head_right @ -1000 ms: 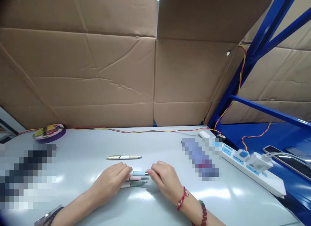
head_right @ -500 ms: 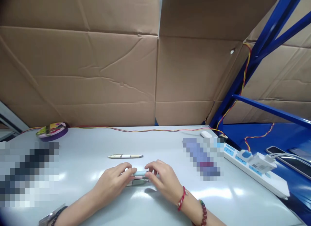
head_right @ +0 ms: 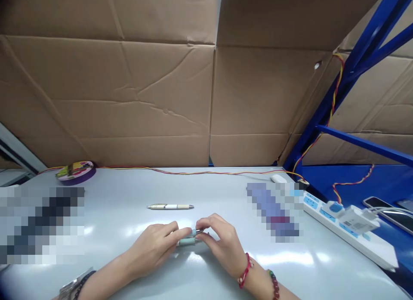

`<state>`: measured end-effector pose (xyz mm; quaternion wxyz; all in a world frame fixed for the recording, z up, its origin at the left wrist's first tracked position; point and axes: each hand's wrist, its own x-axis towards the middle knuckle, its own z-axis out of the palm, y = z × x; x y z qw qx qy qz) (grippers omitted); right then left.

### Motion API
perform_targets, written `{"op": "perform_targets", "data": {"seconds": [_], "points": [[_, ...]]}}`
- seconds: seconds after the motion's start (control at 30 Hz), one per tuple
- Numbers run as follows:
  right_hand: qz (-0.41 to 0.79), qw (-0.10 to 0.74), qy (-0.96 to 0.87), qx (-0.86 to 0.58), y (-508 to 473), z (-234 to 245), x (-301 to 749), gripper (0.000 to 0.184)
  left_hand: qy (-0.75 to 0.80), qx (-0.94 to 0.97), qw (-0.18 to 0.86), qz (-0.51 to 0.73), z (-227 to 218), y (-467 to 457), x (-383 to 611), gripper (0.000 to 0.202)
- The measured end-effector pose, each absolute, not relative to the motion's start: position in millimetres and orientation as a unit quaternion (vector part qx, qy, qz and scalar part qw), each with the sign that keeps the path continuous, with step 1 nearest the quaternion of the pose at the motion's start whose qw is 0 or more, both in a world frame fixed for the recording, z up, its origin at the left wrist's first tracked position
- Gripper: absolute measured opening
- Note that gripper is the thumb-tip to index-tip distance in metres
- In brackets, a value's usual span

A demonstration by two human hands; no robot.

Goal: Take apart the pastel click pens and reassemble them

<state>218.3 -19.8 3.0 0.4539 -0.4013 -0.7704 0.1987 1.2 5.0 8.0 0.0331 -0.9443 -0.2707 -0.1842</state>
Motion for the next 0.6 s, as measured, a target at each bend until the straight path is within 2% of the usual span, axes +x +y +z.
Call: {"op": "perform_targets", "data": {"seconds": [0.1, 0.2, 0.37, 0.6], "points": [[0.203, 0.455, -0.777, -0.384, -20.5, 1.8, 217.9, 0.012, -0.249, -0.945, 0.07, -0.2, 6.7, 8.1, 0.8, 0.028], [0.206, 0.443, -0.785, -0.38, -19.5, 2.4, 218.1, 0.031, -0.248, -0.941, 0.086, -0.215, 1.0, 10.4, 2.0, 0.025], [0.202, 0.406, -0.786, -0.42, -14.0, 4.6, 213.0, 0.015, -0.259, -0.931, 0.085, -0.241, -2.6, 12.8, 3.0, 0.028], [0.175, 0.434, -0.786, -0.404, 4.2, 19.0, 198.2, 0.009, -0.27, -0.907, 0.052, -0.319, -0.9, 24.9, -5.8, 0.03]]}}
